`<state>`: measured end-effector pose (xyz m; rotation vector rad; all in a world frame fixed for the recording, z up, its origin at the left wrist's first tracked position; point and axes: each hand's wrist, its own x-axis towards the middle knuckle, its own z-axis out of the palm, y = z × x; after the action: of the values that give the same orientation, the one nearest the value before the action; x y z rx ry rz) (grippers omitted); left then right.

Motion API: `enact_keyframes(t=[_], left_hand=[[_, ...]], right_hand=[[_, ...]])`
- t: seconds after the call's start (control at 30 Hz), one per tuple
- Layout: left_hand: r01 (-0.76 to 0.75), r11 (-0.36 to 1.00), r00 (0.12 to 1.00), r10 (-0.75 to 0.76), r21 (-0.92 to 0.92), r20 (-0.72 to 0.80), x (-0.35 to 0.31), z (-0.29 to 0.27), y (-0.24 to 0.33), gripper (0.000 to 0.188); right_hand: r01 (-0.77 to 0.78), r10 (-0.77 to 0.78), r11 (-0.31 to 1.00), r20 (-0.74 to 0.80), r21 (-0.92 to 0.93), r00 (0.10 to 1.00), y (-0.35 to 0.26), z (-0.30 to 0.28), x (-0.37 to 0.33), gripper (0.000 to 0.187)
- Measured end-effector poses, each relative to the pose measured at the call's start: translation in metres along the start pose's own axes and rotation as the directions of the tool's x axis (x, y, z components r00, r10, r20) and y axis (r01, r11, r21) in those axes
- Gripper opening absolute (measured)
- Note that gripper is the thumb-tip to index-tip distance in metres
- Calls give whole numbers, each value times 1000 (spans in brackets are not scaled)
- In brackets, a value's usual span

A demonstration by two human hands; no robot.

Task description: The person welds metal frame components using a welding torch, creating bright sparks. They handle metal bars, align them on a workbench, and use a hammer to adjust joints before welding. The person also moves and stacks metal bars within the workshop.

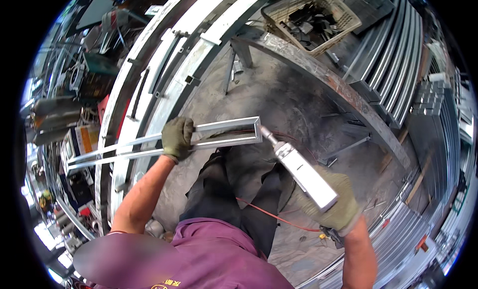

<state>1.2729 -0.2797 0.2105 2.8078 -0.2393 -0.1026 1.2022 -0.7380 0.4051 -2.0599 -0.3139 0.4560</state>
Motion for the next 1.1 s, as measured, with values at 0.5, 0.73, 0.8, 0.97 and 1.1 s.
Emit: enact_keyframes(t=[0.5,0.73,0.8,0.97,1.1], left_hand=[[53,990,998,-56,128,18,-10,2,4,40],[91,993,996,-92,77,5,-8,-3,14,42],[101,991,995,-102,86,5,-9,-1,10,41],[116,986,993,-117,123,2,-10,-1,10,42],[102,985,995,-101,142,-17,-10,1,8,41]], right_hand=[[144,-124,987,235,-68,964,75,-1,6,27],[218,-188,971,259,-93,947,85,5,15,28],[131,-113,990,263,-51,958,83,5,13,29],[83,-63,995,301,-53,952,82,0,11,38],[191,-161,979,304,-70,939,90,0,13,40]])
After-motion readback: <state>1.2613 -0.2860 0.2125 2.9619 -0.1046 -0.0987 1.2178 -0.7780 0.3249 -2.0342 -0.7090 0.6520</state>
